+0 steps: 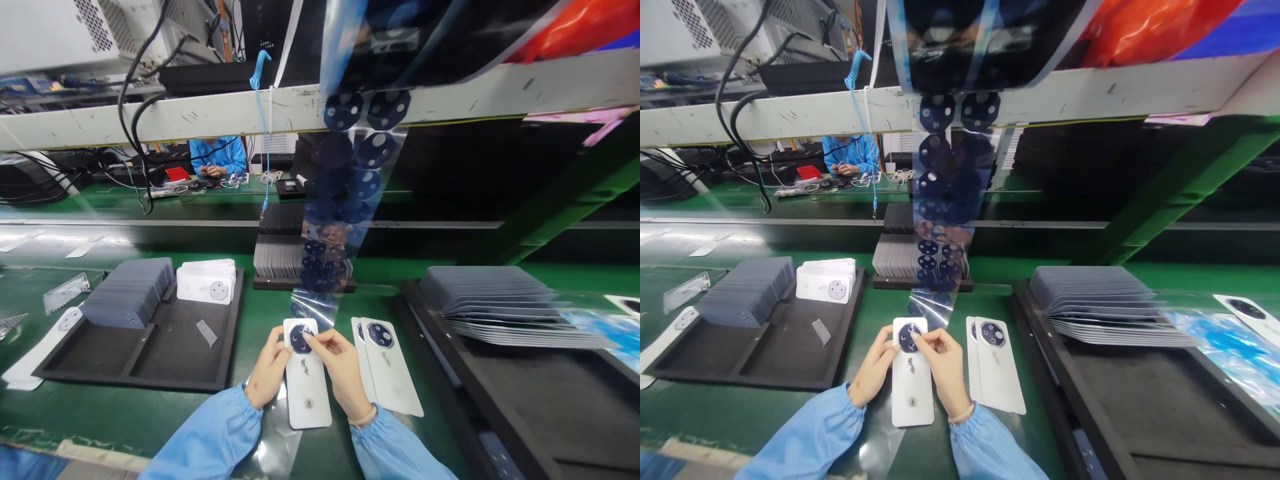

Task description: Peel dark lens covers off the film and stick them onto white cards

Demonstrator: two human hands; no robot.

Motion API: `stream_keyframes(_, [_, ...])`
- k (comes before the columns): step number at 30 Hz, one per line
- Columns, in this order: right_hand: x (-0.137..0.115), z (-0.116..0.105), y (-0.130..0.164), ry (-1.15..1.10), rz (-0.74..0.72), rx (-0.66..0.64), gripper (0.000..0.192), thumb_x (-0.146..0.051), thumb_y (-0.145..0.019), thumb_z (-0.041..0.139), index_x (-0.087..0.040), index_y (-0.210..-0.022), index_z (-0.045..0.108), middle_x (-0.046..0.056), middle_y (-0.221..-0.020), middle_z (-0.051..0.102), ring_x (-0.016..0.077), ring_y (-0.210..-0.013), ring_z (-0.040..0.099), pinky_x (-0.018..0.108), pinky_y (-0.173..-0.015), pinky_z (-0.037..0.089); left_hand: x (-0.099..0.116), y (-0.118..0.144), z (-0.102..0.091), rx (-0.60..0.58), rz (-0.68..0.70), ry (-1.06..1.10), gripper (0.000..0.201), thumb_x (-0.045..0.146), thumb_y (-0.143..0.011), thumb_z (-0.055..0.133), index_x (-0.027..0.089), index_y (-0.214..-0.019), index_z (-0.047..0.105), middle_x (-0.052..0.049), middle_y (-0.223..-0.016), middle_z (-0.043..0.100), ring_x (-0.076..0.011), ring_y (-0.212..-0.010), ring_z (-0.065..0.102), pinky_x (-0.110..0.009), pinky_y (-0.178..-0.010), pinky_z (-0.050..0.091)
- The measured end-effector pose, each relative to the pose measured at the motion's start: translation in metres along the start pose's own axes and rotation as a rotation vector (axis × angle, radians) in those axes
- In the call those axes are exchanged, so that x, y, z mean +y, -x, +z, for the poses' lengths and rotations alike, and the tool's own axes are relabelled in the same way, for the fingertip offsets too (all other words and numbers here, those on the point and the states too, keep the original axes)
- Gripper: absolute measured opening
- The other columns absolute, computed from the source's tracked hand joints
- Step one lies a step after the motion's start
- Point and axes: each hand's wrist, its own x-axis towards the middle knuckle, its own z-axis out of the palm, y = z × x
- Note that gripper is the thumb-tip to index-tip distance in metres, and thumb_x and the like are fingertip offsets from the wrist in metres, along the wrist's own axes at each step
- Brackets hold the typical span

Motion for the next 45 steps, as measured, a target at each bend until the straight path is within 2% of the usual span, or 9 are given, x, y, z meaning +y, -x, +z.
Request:
stream_keyframes(15, [0.0008, -0.0022, 0.0008, 0.011, 0.008, -0.019, 0.038, -0.049, -0.063, 0.089, -0.02, -0.065, 0.066, 0.0, -0.067, 0.066, 0.0181, -0.068, 0.06, 0.034, -0.07, 0.049, 0.003, 0.002, 0.0015, 0.006, -0.015, 0.032, 0.061, 0.058, -0.081, 0.07, 0.016, -0.12, 0.048, -0.001, -0.074, 0.072, -0.0138, -0.058, 0.06, -0.022, -0.056, 0.043])
stream_keyframes(26, [-0.0054, 0.0001, 0.0028, 0.017, 0.014, -0.015, 0.039, -0.051, -0.061, 0.089, -0.02, -0.064, 0.066, 0.0, -0.066, 0.065, 0.017, -0.065, 0.058, 0.032, -0.066, 0.048, 0.0002, 0.0013, -0.0006, 0.0, -0.008, 0.036, 0.056, 0.054, -0.083, 0.069, 0.017, -0.12, 0.05, -0.002, -0.077, 0.074, -0.0153, -0.063, 0.064, -0.023, -0.059, 0.047])
stream_keyframes(37, [-0.0001, 0.0006, 0.0039, 0.159, -0.079, 0.0, 0.038, -0.055, -0.067, 0.082, -0.021, -0.067, 0.066, 0.0, -0.065, 0.062, 0.0171, -0.063, 0.054, 0.032, -0.063, 0.044, 0.0034, 0.0025, 0.0023, 0.007, -0.009, 0.037, 0.058, 0.056, -0.079, 0.074, 0.018, -0.117, 0.051, -0.002, -0.077, 0.074, -0.0184, -0.065, 0.069, -0.025, -0.059, 0.05])
stream_keyframes(42, [0.0008, 0.0021, 0.007, 0.32, -0.19, 0.068, 0.029, -0.043, -0.067, 0.084, -0.024, -0.069, 0.062, 0.002, -0.075, 0.061, 0.0215, -0.076, 0.053, 0.036, -0.072, 0.042, 0.0002, 0.002, 0.0046, 0.066, 0.003, 0.031, 0.062, 0.059, -0.073, 0.079, 0.02, -0.11, 0.049, -0.003, -0.077, 0.074, -0.0173, -0.059, 0.069, -0.027, -0.058, 0.054])
stream_keyframes(45, [0.0008, 0.0042, 0.0074, 0.358, -0.224, 0.13, 0.04, -0.04, -0.06, 0.087, -0.025, -0.084, 0.059, 0.003, -0.09, 0.06, 0.0235, -0.085, 0.052, 0.037, -0.08, 0.042, -0.0021, 0.0003, 0.0034, 0.103, 0.002, 0.016, 0.062, 0.059, -0.07, 0.081, 0.02, -0.106, 0.048, -0.001, -0.073, 0.074, -0.0165, -0.056, 0.068, -0.026, -0.055, 0.054])
